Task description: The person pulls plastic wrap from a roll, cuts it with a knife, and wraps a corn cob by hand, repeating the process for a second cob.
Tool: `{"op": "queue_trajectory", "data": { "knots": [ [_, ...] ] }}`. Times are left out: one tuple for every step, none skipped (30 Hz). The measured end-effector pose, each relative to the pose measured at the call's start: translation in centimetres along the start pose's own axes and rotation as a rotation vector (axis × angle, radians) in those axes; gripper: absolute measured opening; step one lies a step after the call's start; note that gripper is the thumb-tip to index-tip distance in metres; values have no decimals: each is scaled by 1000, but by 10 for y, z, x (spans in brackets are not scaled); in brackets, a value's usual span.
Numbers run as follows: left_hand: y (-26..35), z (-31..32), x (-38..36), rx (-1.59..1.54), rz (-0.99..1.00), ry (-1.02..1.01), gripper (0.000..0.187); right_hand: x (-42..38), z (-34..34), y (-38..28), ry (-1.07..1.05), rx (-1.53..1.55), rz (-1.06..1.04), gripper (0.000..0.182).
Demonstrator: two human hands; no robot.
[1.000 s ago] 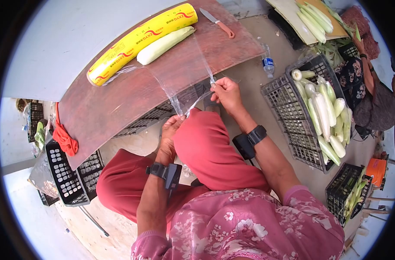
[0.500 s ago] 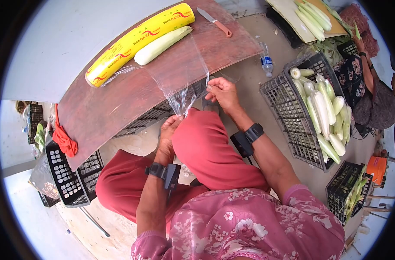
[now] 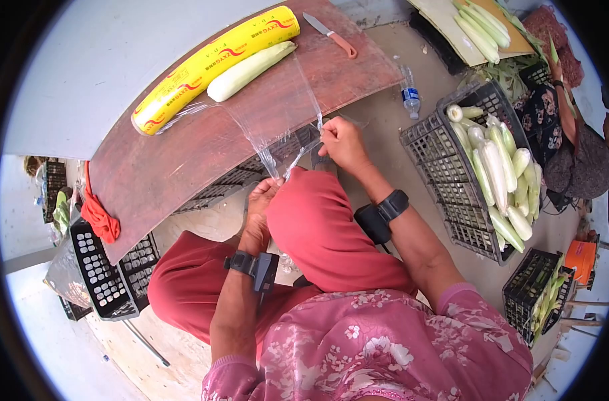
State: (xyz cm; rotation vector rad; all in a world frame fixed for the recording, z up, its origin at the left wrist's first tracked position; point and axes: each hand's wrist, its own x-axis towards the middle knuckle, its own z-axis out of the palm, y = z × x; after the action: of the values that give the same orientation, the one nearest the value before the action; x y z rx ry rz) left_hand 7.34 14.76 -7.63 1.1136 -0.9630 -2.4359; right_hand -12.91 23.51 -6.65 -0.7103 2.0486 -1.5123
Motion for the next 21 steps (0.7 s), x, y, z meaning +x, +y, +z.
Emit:
{"op": "queue_trajectory", "data": {
  "knots": [
    [-1,-1,0,-13,-7,-2,4,-1,-3,-4,-56,134,145,10],
    [-1,-1,1,-13,-4,-9,4,-2,-4,-6,-50,270,214,10],
    [-1,-1,0,-14,-1,-16,4,-3,-5,-7,-44,405,283,11],
    [-1,0,0,-14,1,-23,4,-4,-6,-8,-37,541,352,12],
    [-1,-1,0,-24,0,-29,4,-3,-7,0,-26,666,363,11],
    [-1,-2,0,-34,-1,-34,4,-2,-7,14,-16,792,373,10],
    [-1,-2,0,-44,0,-38,4,-2,-9,19,-8,919,383,10],
    [0,-3,-1,-41,1,-34,4,-1,-10,23,8,1034,405,8],
    [1,-2,-1,-36,-1,-30,4,-2,-12,24,27,1150,427,7],
    [2,-1,-2,-31,-3,-27,4,-2,-14,25,48,1265,448,6],
    [1,-1,-1,-34,-3,-37,4,-2,-14,25,50,1285,460,5],
    [1,-2,-2,-36,-4,-47,3,-1,-14,26,53,1305,472,5],
    [1,-2,-2,-39,-3,-56,3,-1,-13,26,54,1325,485,4],
    [1,-1,-2,-47,-5,-52,3,-1,-13,26,55,1265,467,4],
    [1,0,-2,-54,-5,-48,3,0,-11,26,54,1205,449,3],
    [1,0,-2,-62,-5,-43,3,1,-10,25,52,1146,431,3],
    [1,0,-1,-64,2,-35,3,1,-9,25,17,1137,403,4],
    [0,-1,0,-67,9,-28,4,1,-9,24,-16,1127,376,4],
    [-1,-1,1,-70,14,-21,4,1,-9,23,-48,1117,348,5],
    [-1,-2,1,-70,11,-38,4,1,-9,22,-86,1055,352,7],
    [0,-4,1,-70,7,-56,4,1,-11,19,-121,992,356,9]
  ]
}}
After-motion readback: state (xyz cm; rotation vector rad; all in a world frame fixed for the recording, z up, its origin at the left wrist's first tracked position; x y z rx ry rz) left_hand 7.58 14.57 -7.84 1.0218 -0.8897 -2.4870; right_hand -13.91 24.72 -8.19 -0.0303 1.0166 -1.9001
